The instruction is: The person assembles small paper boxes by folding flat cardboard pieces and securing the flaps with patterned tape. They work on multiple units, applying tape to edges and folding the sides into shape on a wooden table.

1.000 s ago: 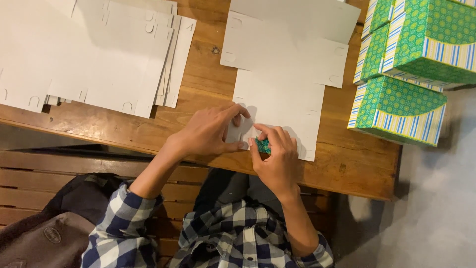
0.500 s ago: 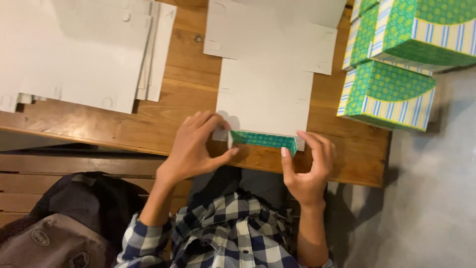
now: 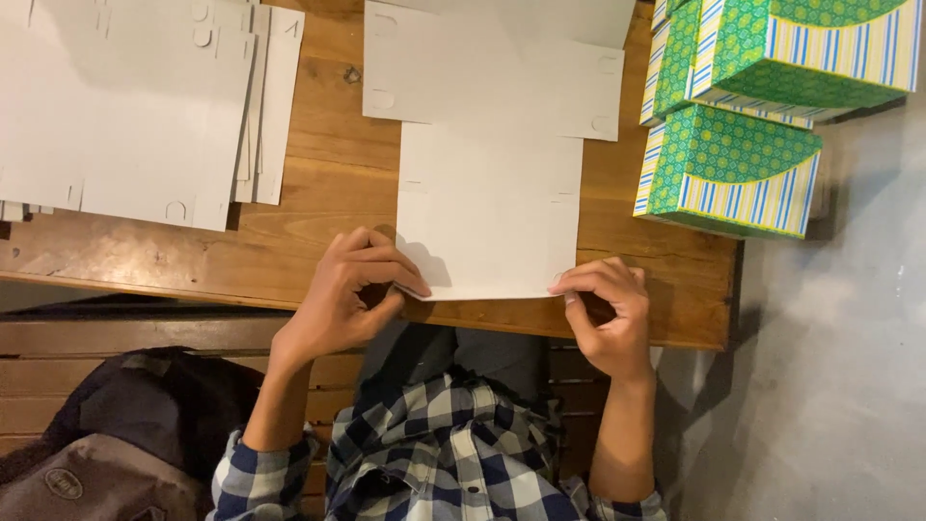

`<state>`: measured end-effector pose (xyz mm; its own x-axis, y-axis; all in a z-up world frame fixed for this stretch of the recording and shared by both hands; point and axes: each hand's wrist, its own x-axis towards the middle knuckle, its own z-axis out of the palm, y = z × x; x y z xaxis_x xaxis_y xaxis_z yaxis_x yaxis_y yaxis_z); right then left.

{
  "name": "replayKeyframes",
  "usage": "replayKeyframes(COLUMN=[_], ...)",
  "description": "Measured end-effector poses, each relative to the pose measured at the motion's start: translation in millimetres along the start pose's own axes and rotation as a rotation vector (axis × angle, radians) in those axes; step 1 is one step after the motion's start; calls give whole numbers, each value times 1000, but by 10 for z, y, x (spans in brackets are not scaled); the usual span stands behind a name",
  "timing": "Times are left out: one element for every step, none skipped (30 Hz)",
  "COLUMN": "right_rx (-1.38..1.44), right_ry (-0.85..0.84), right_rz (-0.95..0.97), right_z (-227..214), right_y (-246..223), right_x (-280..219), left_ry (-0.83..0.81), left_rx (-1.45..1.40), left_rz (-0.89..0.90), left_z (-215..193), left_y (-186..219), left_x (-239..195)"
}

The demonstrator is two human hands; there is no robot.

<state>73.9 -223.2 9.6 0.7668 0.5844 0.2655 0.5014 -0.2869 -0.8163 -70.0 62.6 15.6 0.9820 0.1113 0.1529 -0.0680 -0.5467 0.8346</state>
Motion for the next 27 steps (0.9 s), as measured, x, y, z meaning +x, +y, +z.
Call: replayKeyframes(right_rx=[-1,-14,-26,-29,-32,-32,-33,-27,-21,-20,-34,-48,-47,-68,-90,-89,-80,-71,-71,-23,24,24,49,75,75,85,95], right_ry=[-1,9,19,22,25,27,28,35,42,41,34,28,27,13,-2,-1,8,17,18,55,93,96,106,117,118,111,105], right_rz=[1,-4,-9,-11,7,27,25,30,34,34,30,25,25,14,2,3,-13,-26,-24,-20,-16,-14,-30,-46,-45,-41,-38], right_z=[9,15,19,17,14,18,25,33,42,41,39,36,35,34,32,34,36,36,48,59,68,64,60,56,53,49,44], right_y=[10,17,23,12,0,-15,-15,-14,-12,-19,-26,-32,-25,-20,-14,-24,-33,-43,-18,8,33,57,82,106,117,125,134], right_x=[2,-1,-4,4,12,19,20,18,16,14,13,12,11,7,2,11,19,21,19,14,9,-7,-22,-40,-44,-48,-52], left_ry=[0,-5,-10,-10,-7,-3,-3,18,38,39,57,75,75,79,82,81,60,38,36,24,12,9,0,-9,-11,-15,-20], left_rx=[-2,12,26,26,40,55,56,58,59,59,72,85,85,91,96,97,100,102,101,70,38,38,14,-9,-9,-27,-45], left_rz=[-1,1,2,7,8,7,10,-13,-35,-36,-42,-48,-48,-50,-51,-51,-43,-36,-36,-27,-17,-16,4,24,24,48,73], left_z=[-1,1,2,12,20,22,52,83,113,113,113,115,117,119,122,108,96,85,57,30,3,-5,-14,-22,-8,5,18], left_y=[23,46,70,67,65,64,23,-18,-61,-30,0,30,45,61,77,77,77,79,125,171,218,215,212,209,172,134,97], left_x=[8,17,25,34,42,42,36,25,15,26,38,53,62,69,76,77,78,76,78,81,84,86,88,85,66,48,30])
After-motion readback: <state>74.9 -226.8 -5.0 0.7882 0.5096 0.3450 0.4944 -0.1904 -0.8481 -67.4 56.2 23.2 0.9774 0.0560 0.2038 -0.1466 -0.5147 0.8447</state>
